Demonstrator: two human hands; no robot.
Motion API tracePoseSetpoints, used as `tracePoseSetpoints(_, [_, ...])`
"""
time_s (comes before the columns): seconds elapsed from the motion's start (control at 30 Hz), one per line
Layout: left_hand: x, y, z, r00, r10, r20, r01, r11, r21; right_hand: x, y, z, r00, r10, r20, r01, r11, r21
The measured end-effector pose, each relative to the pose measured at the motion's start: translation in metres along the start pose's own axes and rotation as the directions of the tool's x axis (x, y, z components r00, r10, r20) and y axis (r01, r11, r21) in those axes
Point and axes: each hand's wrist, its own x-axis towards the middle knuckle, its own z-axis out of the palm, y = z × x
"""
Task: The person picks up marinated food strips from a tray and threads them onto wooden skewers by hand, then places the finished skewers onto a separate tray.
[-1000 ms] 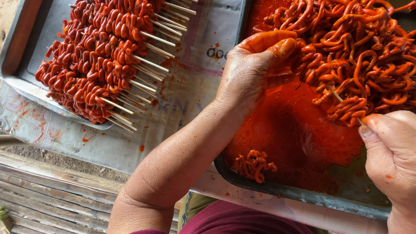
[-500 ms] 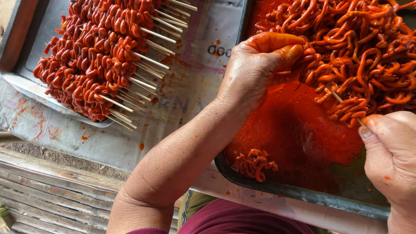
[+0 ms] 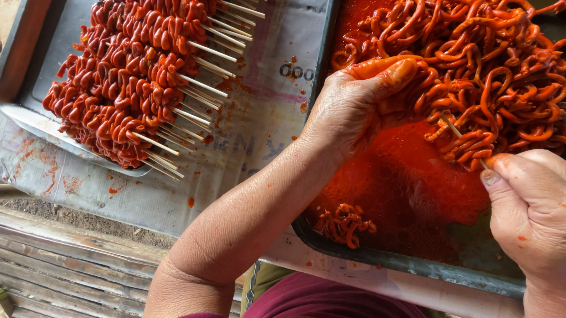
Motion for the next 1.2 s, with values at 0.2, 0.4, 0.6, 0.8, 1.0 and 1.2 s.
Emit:
tracePoseSetpoints(0.2, [-0.003, -0.003, 0.005, 0.998, 0.054, -0.012, -0.052, 0.995, 0.085, 0.005, -0.015, -0.003, 0.998, -0.053, -0.023, 0.053, 0.998, -0.038])
tracePoseSetpoints(0.4, [-0.005, -0.007, 0.009, 0.998, 0.050, -0.031, -0.047, 0.994, 0.103, 0.006, -0.024, -0.008, 0.997, -0.071, -0.032, 0.069, 0.996, -0.054])
tracePoseSetpoints(0.6, [-0.004, -0.006, 0.008, 0.998, 0.061, 0.001, -0.061, 0.988, 0.141, 0.006, -0.026, -0.010, 0.997, -0.068, -0.030, 0.065, 0.995, -0.082])
tracePoseSetpoints(0.8, [-0.014, -0.013, 0.016, 0.997, -0.004, 0.083, -0.008, 0.989, 0.149, 0.009, -0.021, -0.007, 0.991, -0.126, -0.047, 0.127, 0.992, 0.014])
tracePoseSetpoints(1.0, [-0.024, -0.006, 0.035, 0.991, 0.016, 0.131, -0.069, 0.909, 0.410, 0.009, -0.015, -0.015, 0.991, -0.116, -0.067, 0.120, 0.991, 0.061])
tracePoseSetpoints(1.2, [-0.030, -0.015, 0.057, 0.988, 0.039, 0.146, -0.098, 0.903, 0.419, 0.011, -0.014, -0.018, 0.975, -0.195, -0.111, 0.189, 0.980, -0.061])
